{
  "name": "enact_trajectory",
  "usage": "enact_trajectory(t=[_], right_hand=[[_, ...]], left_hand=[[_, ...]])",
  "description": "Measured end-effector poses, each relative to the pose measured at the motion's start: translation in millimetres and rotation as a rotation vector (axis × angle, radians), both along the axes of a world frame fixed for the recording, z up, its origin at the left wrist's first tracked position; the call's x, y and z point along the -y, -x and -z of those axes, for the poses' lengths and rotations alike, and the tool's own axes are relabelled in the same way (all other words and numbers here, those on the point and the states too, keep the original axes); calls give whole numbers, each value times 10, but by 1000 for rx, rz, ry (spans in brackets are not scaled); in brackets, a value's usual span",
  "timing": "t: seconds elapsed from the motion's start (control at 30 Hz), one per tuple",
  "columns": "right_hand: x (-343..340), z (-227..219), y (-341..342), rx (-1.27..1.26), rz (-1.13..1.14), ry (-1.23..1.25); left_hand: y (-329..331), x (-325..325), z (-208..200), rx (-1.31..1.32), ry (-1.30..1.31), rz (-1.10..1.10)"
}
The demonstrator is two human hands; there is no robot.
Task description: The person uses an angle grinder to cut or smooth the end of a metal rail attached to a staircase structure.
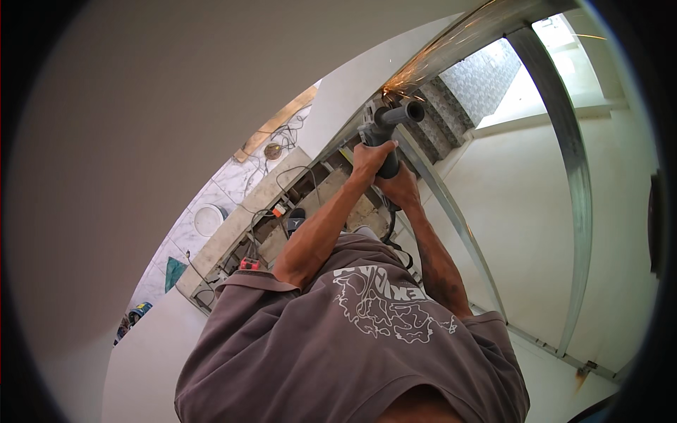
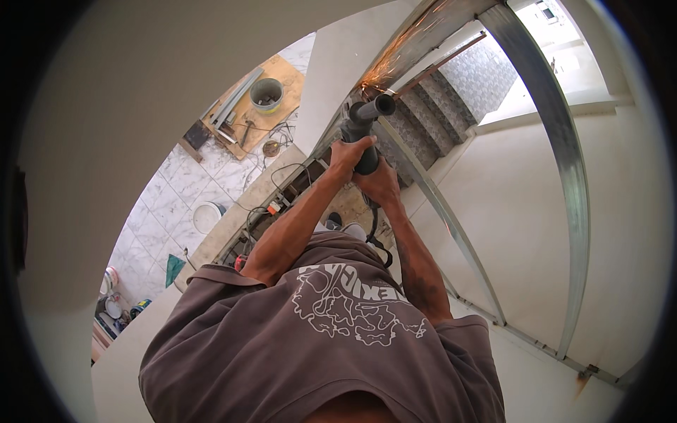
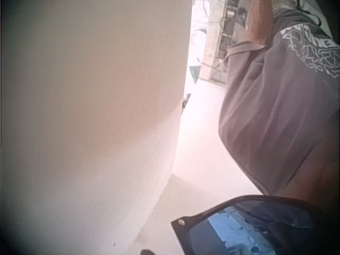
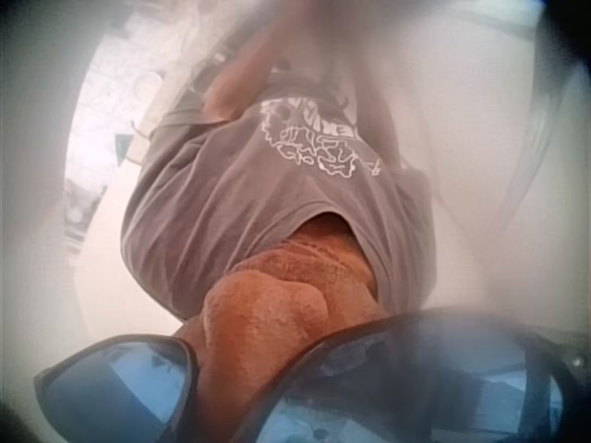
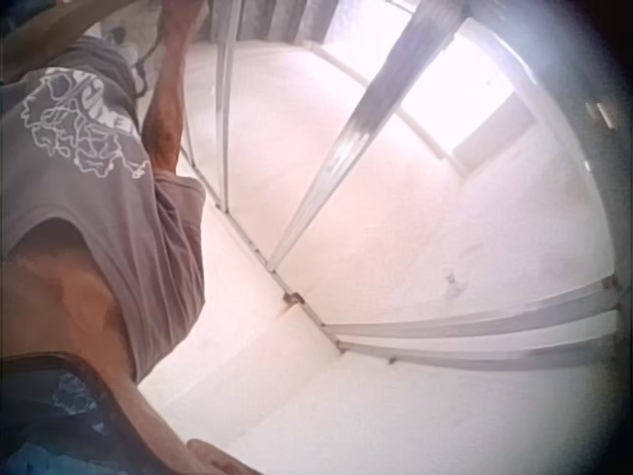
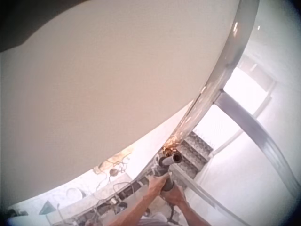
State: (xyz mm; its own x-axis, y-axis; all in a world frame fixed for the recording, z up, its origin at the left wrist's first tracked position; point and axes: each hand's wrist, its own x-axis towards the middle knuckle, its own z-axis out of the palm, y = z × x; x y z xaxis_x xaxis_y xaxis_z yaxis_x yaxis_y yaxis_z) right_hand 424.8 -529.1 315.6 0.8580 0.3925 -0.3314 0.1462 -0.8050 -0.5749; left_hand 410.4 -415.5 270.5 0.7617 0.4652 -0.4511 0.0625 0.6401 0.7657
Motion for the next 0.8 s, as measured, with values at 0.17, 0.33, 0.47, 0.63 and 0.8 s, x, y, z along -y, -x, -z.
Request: enact_trajectory(t=[0.17,0.33,0.47,0.63,0.8], right_hand=[[-15,39,-39,-14,-5,55],[12,46,-34,-11,0,-2],[-24,30,-47,-13,-7,21],[-19,3,-37,-42,6,2],[-35,-1,-19,-11,9,24]], left_hand=[[-14,-26,21,59,27,-8],[-8,-13,-39,13,-1,-6],[-15,-41,6,43,16,-3],[-35,-43,34,-54,-27,56],[-35,-32,46,42,22,4]])
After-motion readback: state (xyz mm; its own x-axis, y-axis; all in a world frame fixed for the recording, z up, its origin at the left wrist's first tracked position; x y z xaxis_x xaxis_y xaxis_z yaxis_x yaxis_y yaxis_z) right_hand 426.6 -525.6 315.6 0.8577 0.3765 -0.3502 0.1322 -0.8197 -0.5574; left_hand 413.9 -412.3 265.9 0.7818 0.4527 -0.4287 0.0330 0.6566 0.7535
